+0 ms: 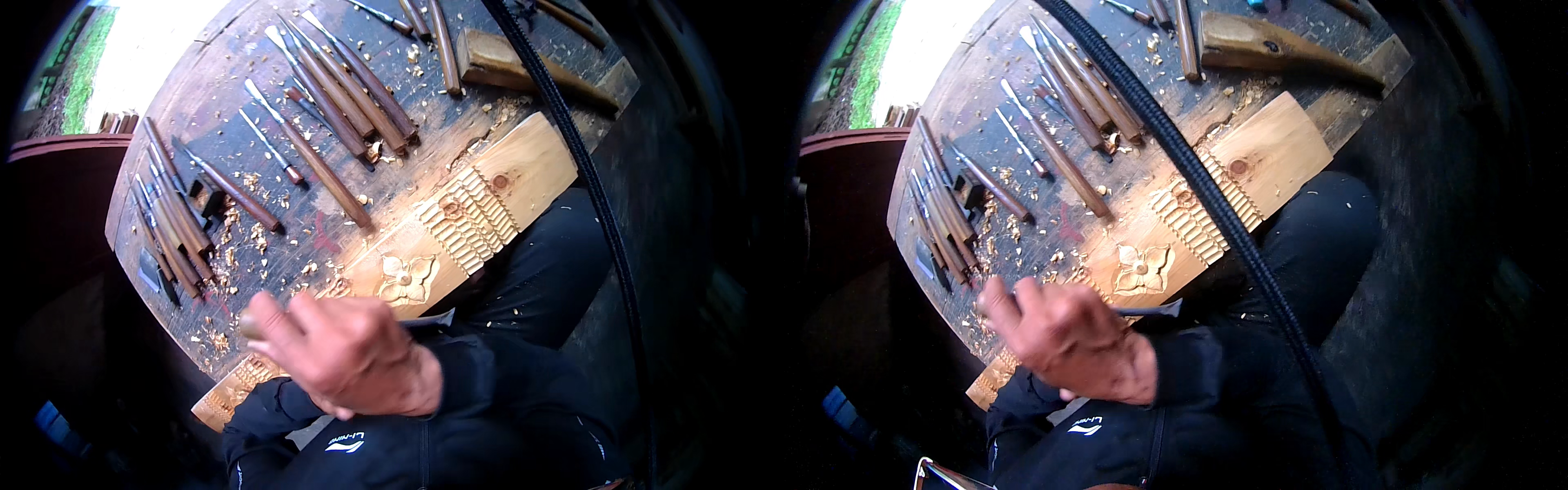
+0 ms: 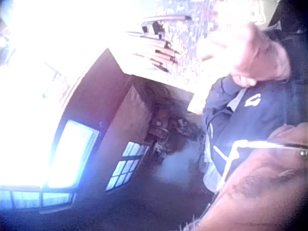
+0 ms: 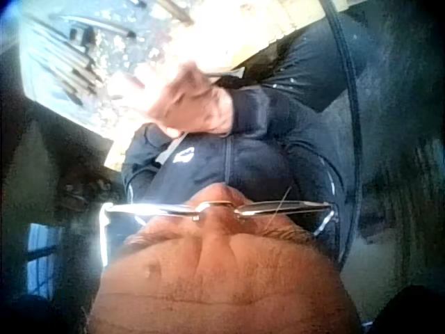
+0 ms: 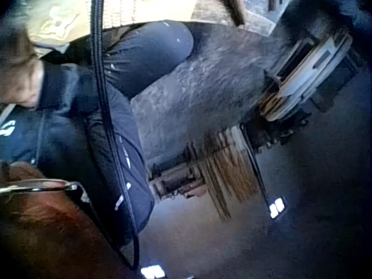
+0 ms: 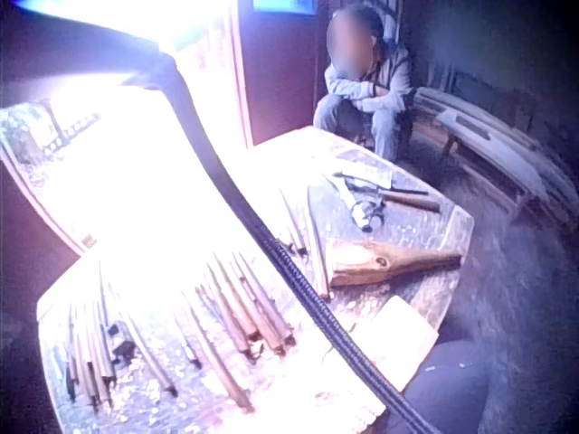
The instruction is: The person carves floral and geometric patterns into a wooden board using various chisels and carving tools, removing wood shavings to refine the detail.
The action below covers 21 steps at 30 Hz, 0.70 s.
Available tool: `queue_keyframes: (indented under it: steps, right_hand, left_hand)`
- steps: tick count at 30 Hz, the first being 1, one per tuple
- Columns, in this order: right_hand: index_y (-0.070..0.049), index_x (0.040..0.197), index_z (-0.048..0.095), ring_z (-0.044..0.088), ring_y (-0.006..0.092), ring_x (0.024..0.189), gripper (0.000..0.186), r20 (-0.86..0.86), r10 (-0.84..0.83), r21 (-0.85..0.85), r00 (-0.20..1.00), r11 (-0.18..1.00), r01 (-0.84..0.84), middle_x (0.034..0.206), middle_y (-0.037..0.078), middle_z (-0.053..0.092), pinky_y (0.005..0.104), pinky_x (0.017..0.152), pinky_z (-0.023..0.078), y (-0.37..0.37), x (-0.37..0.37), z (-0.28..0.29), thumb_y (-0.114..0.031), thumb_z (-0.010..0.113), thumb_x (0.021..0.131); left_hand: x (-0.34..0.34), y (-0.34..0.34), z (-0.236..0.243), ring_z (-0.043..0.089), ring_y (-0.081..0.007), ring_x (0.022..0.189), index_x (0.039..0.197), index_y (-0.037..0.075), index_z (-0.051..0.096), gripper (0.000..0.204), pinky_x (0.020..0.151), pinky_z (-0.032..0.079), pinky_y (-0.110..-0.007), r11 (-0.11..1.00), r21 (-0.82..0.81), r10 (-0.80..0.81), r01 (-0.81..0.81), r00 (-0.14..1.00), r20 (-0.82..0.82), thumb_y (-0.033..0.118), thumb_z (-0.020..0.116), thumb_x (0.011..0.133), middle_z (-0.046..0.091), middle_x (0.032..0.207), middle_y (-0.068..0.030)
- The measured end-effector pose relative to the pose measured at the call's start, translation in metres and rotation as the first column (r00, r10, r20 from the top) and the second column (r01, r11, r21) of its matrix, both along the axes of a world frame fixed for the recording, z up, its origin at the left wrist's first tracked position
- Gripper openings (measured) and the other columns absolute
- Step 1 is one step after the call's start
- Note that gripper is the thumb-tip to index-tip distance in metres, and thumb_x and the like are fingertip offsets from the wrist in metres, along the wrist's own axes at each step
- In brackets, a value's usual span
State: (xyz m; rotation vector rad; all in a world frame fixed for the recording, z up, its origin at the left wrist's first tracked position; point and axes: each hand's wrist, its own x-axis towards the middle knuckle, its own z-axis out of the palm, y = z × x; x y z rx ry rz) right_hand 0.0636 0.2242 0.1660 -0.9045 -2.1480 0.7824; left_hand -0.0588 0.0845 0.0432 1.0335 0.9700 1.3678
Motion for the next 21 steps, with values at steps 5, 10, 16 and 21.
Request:
queue_keyframes:
  steps: [5,10,16,21]
  right_hand:
    - [0.002,0.12,0.069,0.07,0.0161,0.061,0.03,-0.103,-0.242,0.038,0.965,0.968,0.246,0.088,0.01,0.075,0.03,0.056,0.055,0.021,0.078,0.028,-0.018,0.084,0.103]
    - [0.004,0.127,0.055,0.067,0.011,0.062,0.05,-0.255,-0.525,-0.204,0.812,0.85,0.486,0.086,0.008,0.073,0.0257,0.059,0.057,-0.016,0.15,0.026,-0.038,0.077,0.111]
    - [0.007,0.134,0.042,0.076,0.024,0.079,0.051,-0.504,-0.519,-0.465,0.69,0.836,0.29,0.106,0.03,0.073,0.0352,0.074,0.07,-0.046,0.156,0.0,-0.026,0.073,0.112]
    - [0.002,0.129,0.054,0.068,0.018,0.093,0.038,-0.38,-0.755,-0.793,0.534,0.564,0.231,0.107,0.018,0.072,0.0331,0.088,0.058,-0.061,0.174,-0.006,-0.029,0.068,0.111]
  left_hand:
    - [0.003,0.045,0.086,0.081,-0.0306,0.094,0.139,-0.004,0.067,0.054,0.084,0.067,-0.041,0.883,0.403,0.052,0.241,0.802,-0.595,0.017,0.09,0.096,0.079,0.114,-0.0208]
    - [0.028,0.058,0.128,0.082,-0.0327,0.1,0.119,-0.005,0.077,0.023,0.098,0.068,-0.044,0.583,0.667,0.145,0.464,0.749,-0.647,0.009,0.068,0.103,0.081,0.115,-0.0241]
    - [0.079,0.059,0.115,0.077,-0.0375,0.128,0.132,0.0,0.075,0.026,0.116,0.059,-0.054,0.573,0.725,0.223,0.382,0.778,-0.587,0.011,0.064,0.111,0.079,0.137,-0.0219]
    - [0.108,0.093,0.083,0.077,-0.0318,0.118,0.148,0.004,0.066,0.044,0.098,0.062,-0.044,0.7,0.661,0.35,0.271,0.676,-0.648,0.03,0.065,0.113,0.074,0.146,-0.02]
